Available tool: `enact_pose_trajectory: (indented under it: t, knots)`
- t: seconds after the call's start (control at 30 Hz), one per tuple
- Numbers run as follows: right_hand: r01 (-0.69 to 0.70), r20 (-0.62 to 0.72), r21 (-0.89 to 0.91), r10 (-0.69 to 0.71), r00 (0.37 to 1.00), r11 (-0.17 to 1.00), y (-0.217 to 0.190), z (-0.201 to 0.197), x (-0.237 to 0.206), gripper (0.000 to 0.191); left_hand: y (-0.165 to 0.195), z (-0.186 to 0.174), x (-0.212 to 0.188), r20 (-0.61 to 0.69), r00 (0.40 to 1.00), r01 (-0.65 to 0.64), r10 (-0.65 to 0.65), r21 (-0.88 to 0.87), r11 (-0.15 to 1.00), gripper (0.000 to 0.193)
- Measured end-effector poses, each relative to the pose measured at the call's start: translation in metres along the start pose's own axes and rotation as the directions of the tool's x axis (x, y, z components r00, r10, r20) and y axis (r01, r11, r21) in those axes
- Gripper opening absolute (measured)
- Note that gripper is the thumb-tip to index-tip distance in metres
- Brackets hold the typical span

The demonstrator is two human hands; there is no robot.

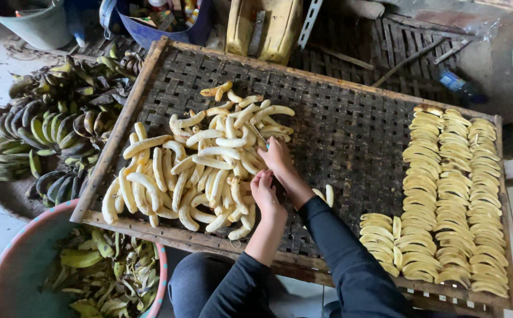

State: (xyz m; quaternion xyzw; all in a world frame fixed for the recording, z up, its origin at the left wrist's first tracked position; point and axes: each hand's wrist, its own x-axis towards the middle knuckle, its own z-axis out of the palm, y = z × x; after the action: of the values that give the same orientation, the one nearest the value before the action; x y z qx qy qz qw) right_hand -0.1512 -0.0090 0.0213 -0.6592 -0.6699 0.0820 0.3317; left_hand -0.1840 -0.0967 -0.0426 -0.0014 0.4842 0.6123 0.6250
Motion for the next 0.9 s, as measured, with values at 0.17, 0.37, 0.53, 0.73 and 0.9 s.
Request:
enact_pose_trajectory:
  t: [0.17,0.37,0.53,0.73,0.9]
  knots:
    - [-0.068,0.046,0.001,0.068,0.997,0.998,0.024,-0.003,-0.002,0.038,0.009,0.0,0.008,-0.012,1.0,0.017,-0.017,-0.057,0.998,0.025]
    - [-0.771,0.702,0.628,0.349,0.62,0.105,0.051,-0.065,-0.059,0.032,0.033,0.021,-0.002,0.199,0.954,-0.203,0.225,-0.128,0.971,0.037]
    - [-0.775,0.668,0.583,0.398,0.629,0.246,0.043,-0.088,-0.124,0.038,0.037,0.035,-0.032,0.479,0.856,-0.108,0.196,-0.205,0.973,0.042]
    - [-0.302,0.264,0.45,0.198,0.944,0.841,0.019,-0.131,-0.183,0.04,0.029,0.039,-0.039,0.403,0.896,-0.056,0.185,-0.311,0.949,0.038]
    - [-0.172,0.225,0.219,0.121,0.967,0.96,-0.004,-0.148,-0.196,0.045,0.03,0.04,-0.039,0.332,0.896,-0.223,0.295,-0.238,0.945,0.032]
